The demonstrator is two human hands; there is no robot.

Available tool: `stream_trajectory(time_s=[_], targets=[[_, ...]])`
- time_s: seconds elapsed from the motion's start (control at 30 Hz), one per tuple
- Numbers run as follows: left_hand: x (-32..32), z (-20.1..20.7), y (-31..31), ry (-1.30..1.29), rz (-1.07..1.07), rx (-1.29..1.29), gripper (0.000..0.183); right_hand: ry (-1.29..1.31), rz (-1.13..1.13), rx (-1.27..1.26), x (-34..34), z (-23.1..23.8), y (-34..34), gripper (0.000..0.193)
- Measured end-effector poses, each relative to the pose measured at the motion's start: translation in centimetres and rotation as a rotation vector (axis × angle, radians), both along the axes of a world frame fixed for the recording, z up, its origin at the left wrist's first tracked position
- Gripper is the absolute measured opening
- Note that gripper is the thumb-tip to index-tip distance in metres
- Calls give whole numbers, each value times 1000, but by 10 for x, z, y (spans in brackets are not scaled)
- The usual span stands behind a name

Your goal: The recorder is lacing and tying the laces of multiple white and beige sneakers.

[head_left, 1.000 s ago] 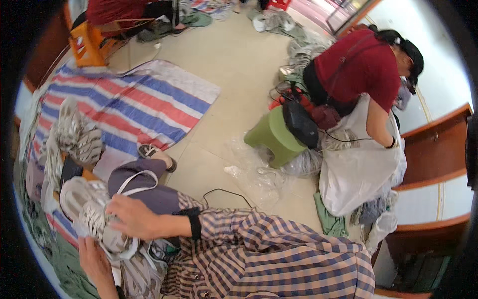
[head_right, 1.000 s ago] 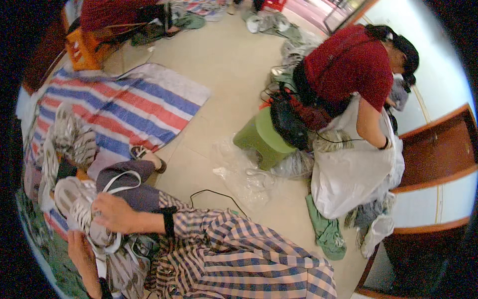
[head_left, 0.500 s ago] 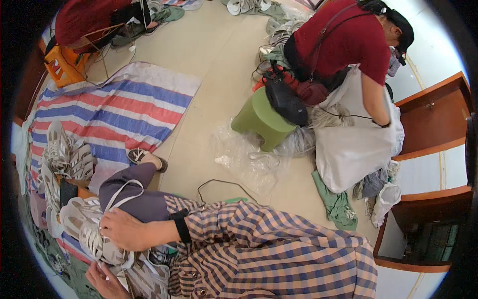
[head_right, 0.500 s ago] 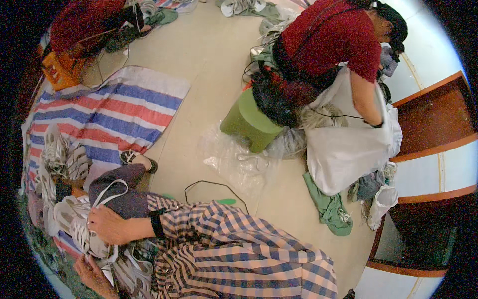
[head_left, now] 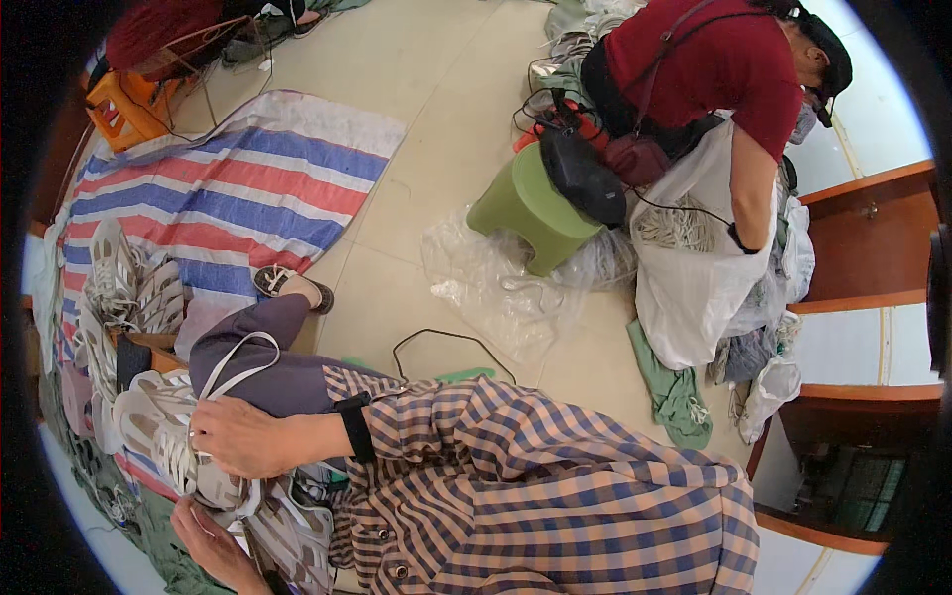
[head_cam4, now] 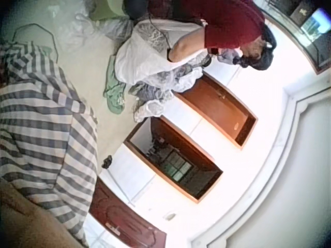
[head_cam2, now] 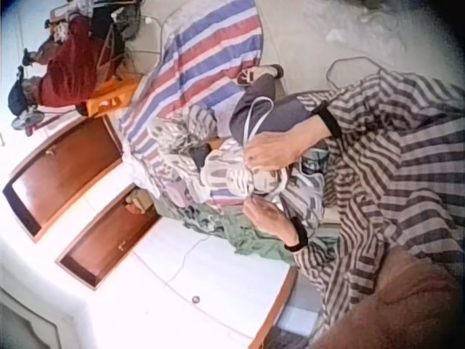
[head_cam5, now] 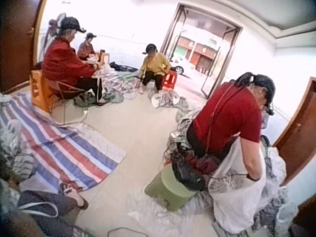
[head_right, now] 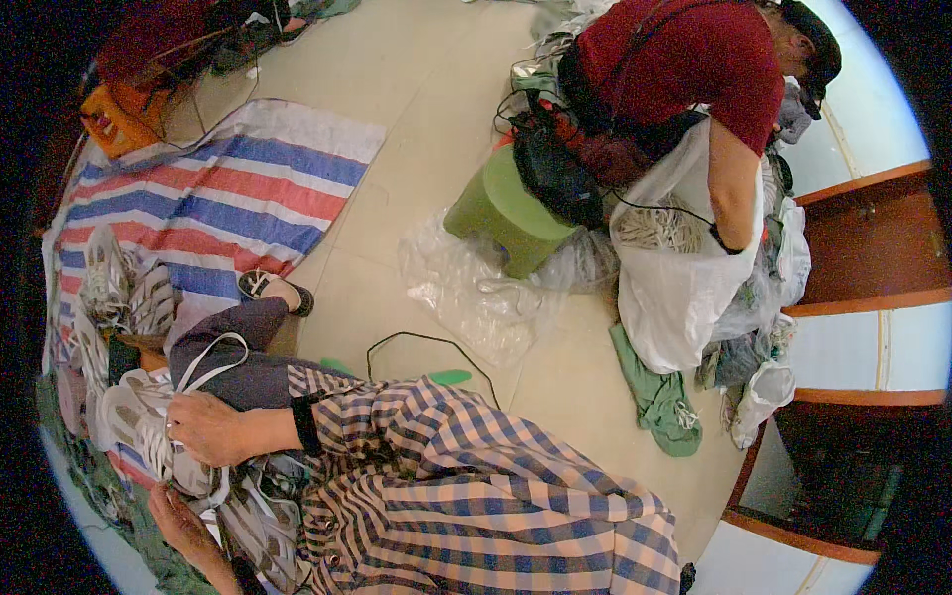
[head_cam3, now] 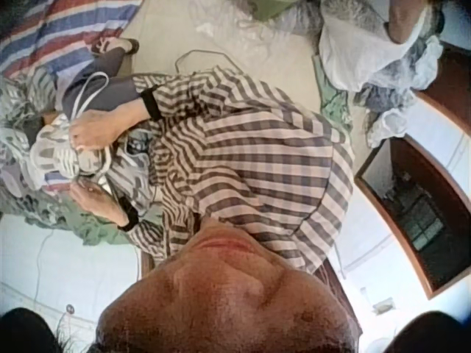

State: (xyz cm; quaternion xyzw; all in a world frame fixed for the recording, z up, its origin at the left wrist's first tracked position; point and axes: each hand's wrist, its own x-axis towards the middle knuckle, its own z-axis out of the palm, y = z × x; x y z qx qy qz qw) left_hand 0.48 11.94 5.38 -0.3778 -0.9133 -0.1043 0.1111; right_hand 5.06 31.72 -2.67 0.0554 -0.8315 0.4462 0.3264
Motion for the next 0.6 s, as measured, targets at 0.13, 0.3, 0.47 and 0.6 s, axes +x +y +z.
stream_trajectory(time_s=[0.13,0.3,0.47,0.6], targets=[[21,13,32,18,106,-102,14,35,24,-5,0,1,2,24],[12,10,24,44,151,-150,15,-41,82,26,9,9,7,31],[8,9,20,159,127,-393,8,-51,132,13,19,21,12,36],[2,16,30,382,-126,-143,4,-68,147,-26,18,18,11,37]])
